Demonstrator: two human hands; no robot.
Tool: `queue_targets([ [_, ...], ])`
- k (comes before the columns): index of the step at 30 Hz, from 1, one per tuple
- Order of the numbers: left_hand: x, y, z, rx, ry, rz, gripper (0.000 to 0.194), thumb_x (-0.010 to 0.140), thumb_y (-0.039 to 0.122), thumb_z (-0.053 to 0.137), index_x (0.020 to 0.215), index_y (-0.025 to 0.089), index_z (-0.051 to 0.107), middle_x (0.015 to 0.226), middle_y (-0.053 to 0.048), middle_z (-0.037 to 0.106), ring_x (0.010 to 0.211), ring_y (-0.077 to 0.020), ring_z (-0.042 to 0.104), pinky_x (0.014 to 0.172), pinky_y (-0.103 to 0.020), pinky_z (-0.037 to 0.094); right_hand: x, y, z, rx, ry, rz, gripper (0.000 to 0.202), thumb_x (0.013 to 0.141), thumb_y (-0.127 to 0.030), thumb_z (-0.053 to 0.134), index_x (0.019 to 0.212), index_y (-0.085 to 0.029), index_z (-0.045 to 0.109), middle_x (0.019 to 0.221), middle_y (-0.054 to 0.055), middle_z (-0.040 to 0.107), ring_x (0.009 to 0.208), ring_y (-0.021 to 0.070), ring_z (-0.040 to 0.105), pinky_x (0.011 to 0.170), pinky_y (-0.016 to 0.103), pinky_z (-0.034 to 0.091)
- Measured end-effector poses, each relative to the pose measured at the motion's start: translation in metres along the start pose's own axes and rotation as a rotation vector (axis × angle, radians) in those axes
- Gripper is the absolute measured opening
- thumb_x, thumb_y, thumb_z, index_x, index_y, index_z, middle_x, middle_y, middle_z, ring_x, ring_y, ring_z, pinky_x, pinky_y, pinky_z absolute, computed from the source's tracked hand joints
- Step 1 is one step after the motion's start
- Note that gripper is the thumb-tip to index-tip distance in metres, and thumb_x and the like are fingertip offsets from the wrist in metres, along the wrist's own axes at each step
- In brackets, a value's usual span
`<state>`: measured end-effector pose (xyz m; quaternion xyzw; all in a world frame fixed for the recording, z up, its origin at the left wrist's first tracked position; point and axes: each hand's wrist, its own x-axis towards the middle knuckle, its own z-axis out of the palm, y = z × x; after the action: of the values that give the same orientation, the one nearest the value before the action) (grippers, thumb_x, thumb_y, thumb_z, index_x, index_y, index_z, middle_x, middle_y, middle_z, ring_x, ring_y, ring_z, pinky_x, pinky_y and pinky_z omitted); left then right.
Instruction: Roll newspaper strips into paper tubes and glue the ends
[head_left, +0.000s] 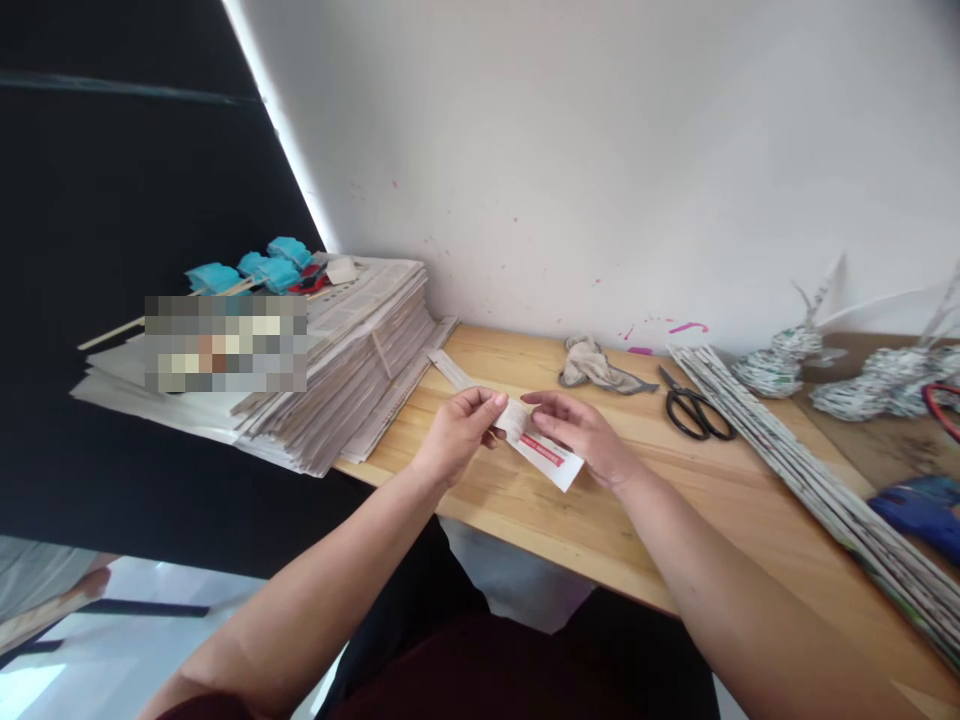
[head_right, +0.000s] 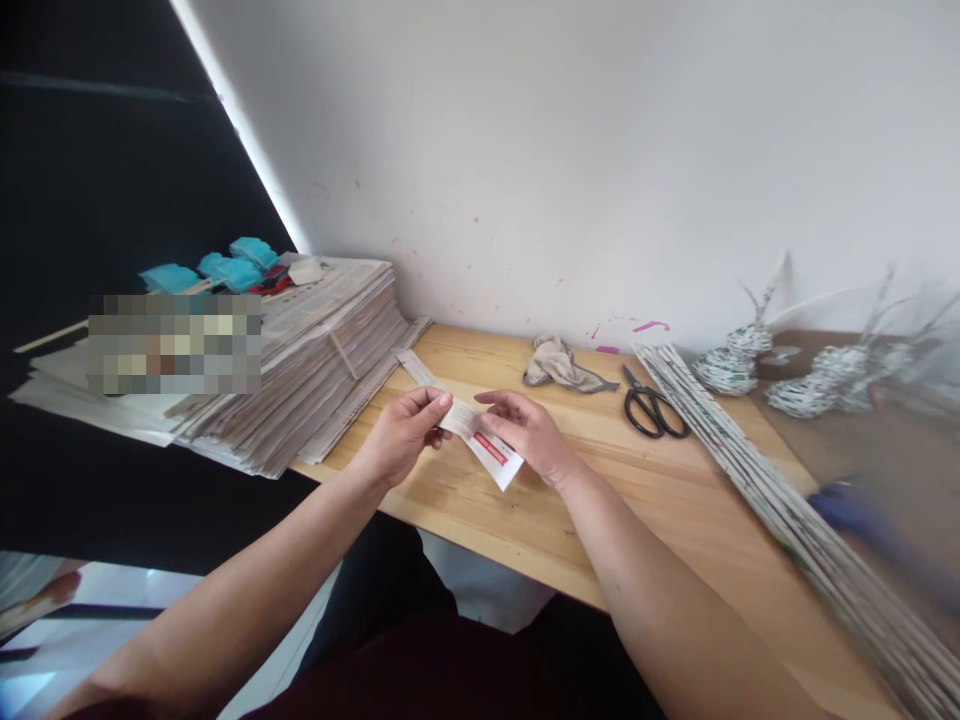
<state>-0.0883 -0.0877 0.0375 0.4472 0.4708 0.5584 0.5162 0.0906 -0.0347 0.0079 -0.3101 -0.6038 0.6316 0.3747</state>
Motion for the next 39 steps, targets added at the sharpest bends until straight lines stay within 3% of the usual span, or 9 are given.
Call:
queue_targets([
  [3, 0.006, 0.006, 0.007, 0.042, -0.031, 0.039, 0.033, 0.075, 0.046, 0.068, 0.074, 0.014, 0.060, 0.059, 0.000, 0.058, 0.049, -0.0065, 0.050, 0.045, -0.018, 0.038, -0.001, 0.000, 0.001, -0.149, -0.048, -0.029, 0.037, 0.070, -0.038, 0.075, 0.102, -0.021, 0.066, 0.080, 0.001, 0.064, 0.067, 0.0140, 0.057, 0.059, 0.027, 0.045],
  [6, 0.011, 0.008, 0.013, 0.053, -0.052, 0.065, 0.036, 0.076, 0.049, 0.065, 0.074, 0.014, 0.059, 0.059, 0.000, 0.058, 0.049, -0.0075, 0.050, 0.046, -0.019, 0.038, 0.000, 0.000, 0.002, -0.190, 0.039, -0.020, 0.029, 0.070, -0.043, 0.073, 0.082, -0.018, 0.068, 0.070, 0.001, 0.063, 0.060, 0.0131, 0.054, 0.054, 0.026, 0.041],
  [10, 0.017, 0.002, 0.014, 0.097, -0.056, 0.147, 0.040, 0.082, 0.055, 0.054, 0.086, 0.015, 0.061, 0.076, -0.005, 0.064, 0.071, -0.0139, 0.060, 0.060, -0.024, 0.046, 0.003, -0.003, 0.001, -0.057, 0.204, -0.097, 0.027, 0.067, -0.042, 0.074, 0.073, -0.018, 0.065, 0.062, -0.003, 0.057, 0.053, 0.0092, 0.045, 0.050, 0.024, 0.035],
  [15, 0.027, -0.017, 0.008, 0.387, -0.066, 0.267, 0.045, 0.066, 0.040, 0.076, 0.104, 0.018, 0.064, 0.103, -0.009, 0.067, 0.096, -0.0208, 0.060, 0.076, -0.029, 0.046, 0.003, -0.007, -0.001, 0.098, 0.252, -0.064, 0.034, 0.064, -0.044, 0.077, 0.061, -0.018, 0.054, 0.054, -0.005, 0.046, 0.047, 0.0070, 0.033, 0.042, 0.022, 0.026],
  [21, 0.043, -0.029, 0.007, 0.580, 0.018, 0.308, 0.018, 0.070, 0.036, 0.070, 0.075, 0.019, 0.069, 0.076, -0.002, 0.067, 0.071, -0.0153, 0.058, 0.068, -0.027, 0.043, 0.006, -0.006, -0.005, 0.213, 0.292, -0.058, 0.043, 0.065, -0.045, 0.076, 0.058, -0.020, 0.043, 0.048, -0.006, 0.042, 0.044, 0.0062, 0.033, 0.040, 0.020, 0.023],
  [28, 0.063, -0.027, 0.016, 0.637, -0.049, 0.428, 0.020, 0.078, 0.036, 0.062, 0.071, 0.018, 0.068, 0.064, 0.000, 0.059, 0.063, -0.0134, 0.051, 0.062, -0.025, 0.037, 0.007, -0.009, -0.011, 0.169, 0.361, -0.115, 0.035, 0.071, -0.050, 0.071, 0.073, -0.019, 0.055, 0.059, -0.004, 0.047, 0.049, 0.0074, 0.041, 0.040, 0.020, 0.028],
  [35, 0.078, -0.024, 0.027, 0.604, -0.182, 0.543, 0.022, 0.081, 0.032, 0.058, 0.065, 0.019, 0.065, 0.071, -0.003, 0.056, 0.075, -0.0166, 0.052, 0.074, -0.028, 0.040, 0.010, -0.004, -0.015, 0.082, 0.451, -0.141, 0.031, 0.070, -0.048, 0.072, 0.067, -0.019, 0.059, 0.053, -0.005, 0.047, 0.047, 0.0083, 0.040, 0.040, 0.022, 0.028],
  [39, 0.081, -0.027, 0.027, 0.505, -0.151, 0.471, 0.027, 0.082, 0.037, 0.058, 0.064, 0.018, 0.064, 0.066, -0.001, 0.055, 0.068, -0.0141, 0.053, 0.070, -0.026, 0.042, 0.016, 0.002, -0.019, 0.126, 0.566, -0.134, 0.031, 0.067, -0.048, 0.074, 0.070, -0.019, 0.063, 0.052, -0.004, 0.048, 0.046, 0.0089, 0.042, 0.037, 0.022, 0.028],
])
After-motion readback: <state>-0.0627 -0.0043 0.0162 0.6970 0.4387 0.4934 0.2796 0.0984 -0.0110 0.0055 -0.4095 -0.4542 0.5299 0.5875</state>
